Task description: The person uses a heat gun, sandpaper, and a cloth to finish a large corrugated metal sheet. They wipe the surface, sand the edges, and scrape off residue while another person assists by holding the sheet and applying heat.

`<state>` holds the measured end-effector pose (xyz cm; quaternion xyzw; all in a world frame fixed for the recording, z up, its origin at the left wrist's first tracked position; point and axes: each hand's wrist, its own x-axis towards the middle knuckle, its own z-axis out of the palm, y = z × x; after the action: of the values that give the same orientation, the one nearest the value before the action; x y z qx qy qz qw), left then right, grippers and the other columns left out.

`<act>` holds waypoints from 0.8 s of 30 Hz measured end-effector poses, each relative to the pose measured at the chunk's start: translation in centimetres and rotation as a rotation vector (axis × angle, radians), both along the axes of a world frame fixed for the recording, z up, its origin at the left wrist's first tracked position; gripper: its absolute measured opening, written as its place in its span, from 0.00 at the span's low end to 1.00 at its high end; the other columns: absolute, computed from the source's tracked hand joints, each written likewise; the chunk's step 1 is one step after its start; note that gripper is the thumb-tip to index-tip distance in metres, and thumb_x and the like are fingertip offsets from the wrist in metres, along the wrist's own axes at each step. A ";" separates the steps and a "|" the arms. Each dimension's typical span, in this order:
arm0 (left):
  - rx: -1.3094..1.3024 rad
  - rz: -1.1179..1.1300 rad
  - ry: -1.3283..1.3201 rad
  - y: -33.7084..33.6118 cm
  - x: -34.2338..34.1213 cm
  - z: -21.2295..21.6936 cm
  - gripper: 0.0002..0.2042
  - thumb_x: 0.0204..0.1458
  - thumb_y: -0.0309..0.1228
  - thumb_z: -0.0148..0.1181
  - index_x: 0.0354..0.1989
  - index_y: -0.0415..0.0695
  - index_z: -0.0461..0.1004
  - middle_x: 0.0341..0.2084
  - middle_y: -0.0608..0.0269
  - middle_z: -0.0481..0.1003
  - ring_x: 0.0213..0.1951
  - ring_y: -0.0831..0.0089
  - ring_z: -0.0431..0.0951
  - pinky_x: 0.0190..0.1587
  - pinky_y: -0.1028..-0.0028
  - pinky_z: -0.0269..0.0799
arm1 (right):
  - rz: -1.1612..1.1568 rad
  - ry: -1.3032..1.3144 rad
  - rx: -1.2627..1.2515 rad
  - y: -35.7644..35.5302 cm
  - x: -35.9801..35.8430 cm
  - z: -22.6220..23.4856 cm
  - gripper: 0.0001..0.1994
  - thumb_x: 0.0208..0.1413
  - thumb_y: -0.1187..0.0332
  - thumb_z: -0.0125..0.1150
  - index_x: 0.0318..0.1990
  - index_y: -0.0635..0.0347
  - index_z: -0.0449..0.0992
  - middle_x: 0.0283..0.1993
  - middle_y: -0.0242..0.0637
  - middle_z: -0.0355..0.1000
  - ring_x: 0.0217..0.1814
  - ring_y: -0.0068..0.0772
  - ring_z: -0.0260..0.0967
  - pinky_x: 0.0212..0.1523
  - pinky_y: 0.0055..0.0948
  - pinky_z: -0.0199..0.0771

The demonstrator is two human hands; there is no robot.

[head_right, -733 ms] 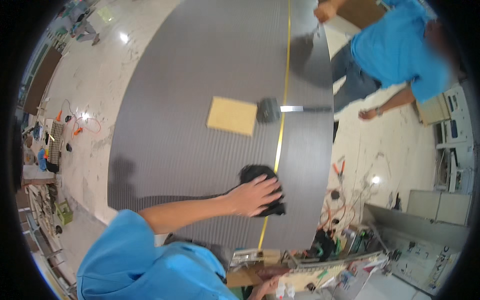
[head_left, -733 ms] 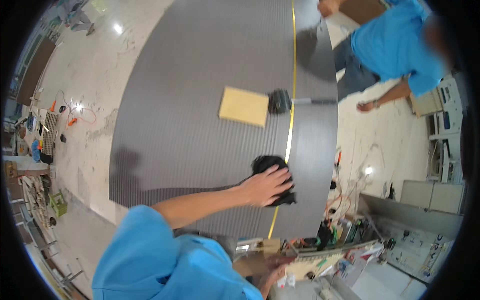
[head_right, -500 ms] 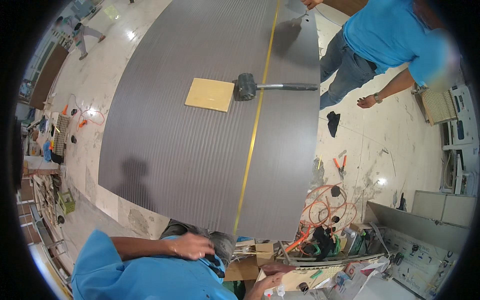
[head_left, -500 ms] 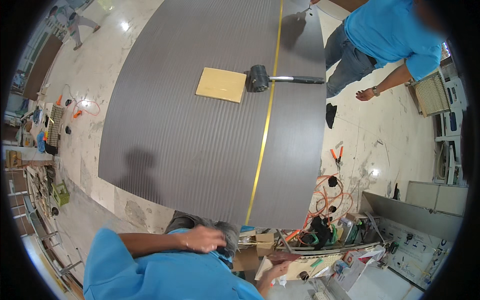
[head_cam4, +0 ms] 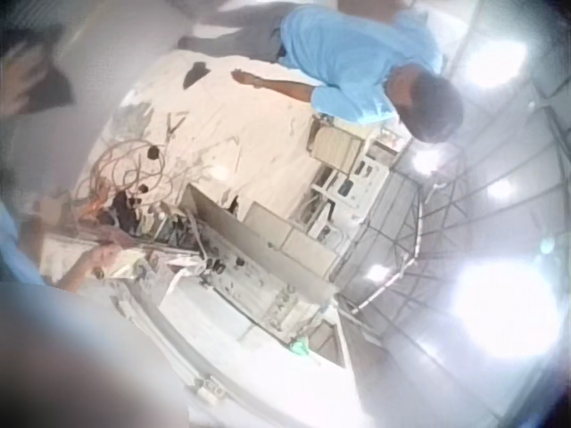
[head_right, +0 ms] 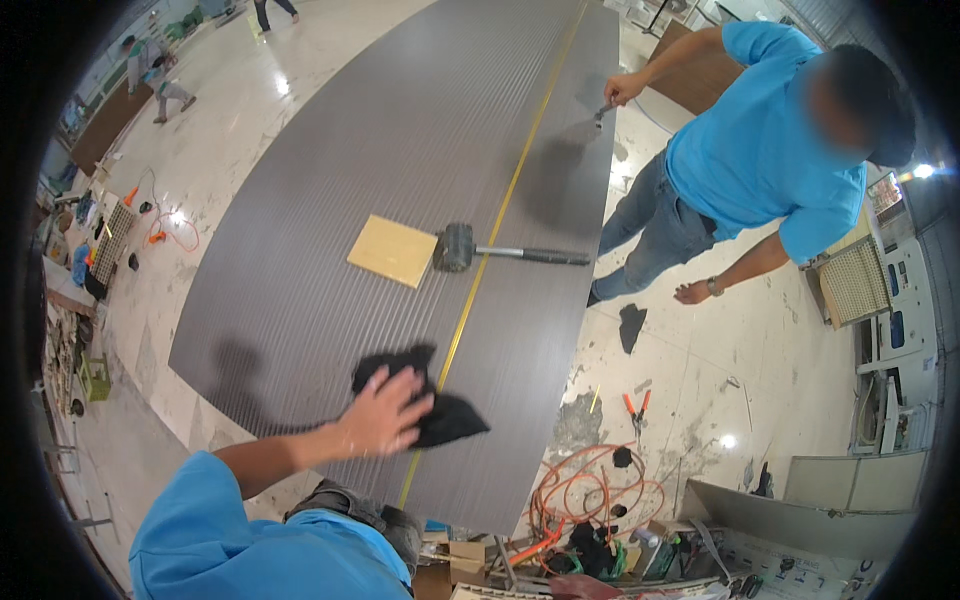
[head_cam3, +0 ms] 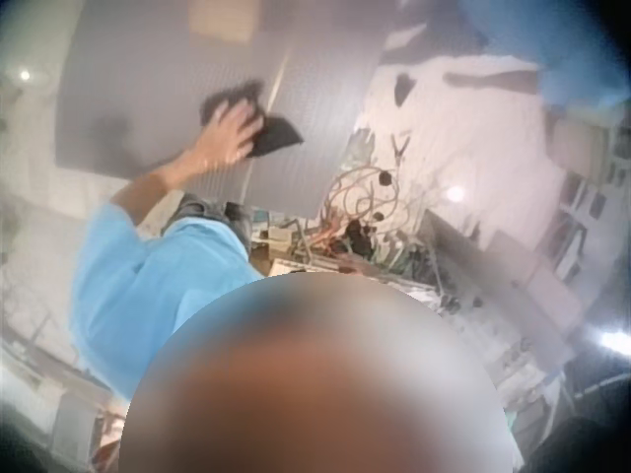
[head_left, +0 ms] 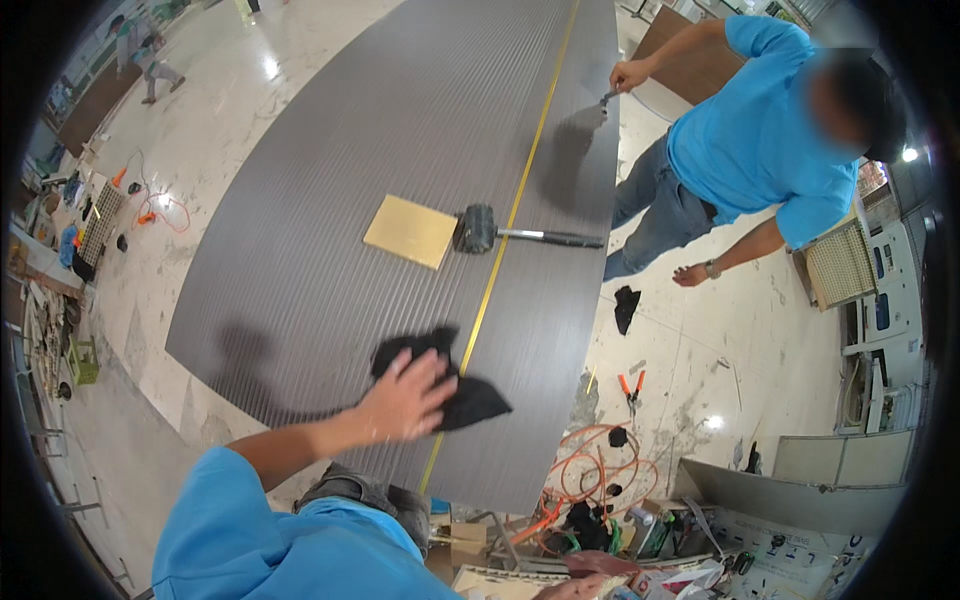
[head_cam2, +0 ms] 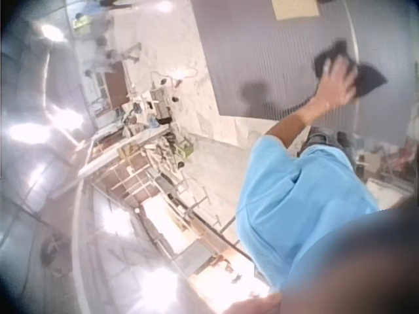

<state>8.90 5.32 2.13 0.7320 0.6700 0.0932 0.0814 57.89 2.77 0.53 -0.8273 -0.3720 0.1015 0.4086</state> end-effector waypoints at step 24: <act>-0.193 0.707 -1.618 9.1 -14.9 7.2 0.30 0.55 0.34 0.69 0.63 0.35 0.66 0.45 0.53 0.79 0.45 0.68 0.80 0.45 0.69 0.79 | 1.360 -0.101 0.171 17.8 -42.3 7.7 0.27 0.60 0.59 0.65 0.62 0.65 0.71 0.64 0.52 0.68 0.64 0.50 0.67 0.66 0.49 0.64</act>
<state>-6.00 14.40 9.36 0.1821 0.5990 0.5450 0.5578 15.56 20.58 8.26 -0.3783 -0.8339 0.2671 0.3001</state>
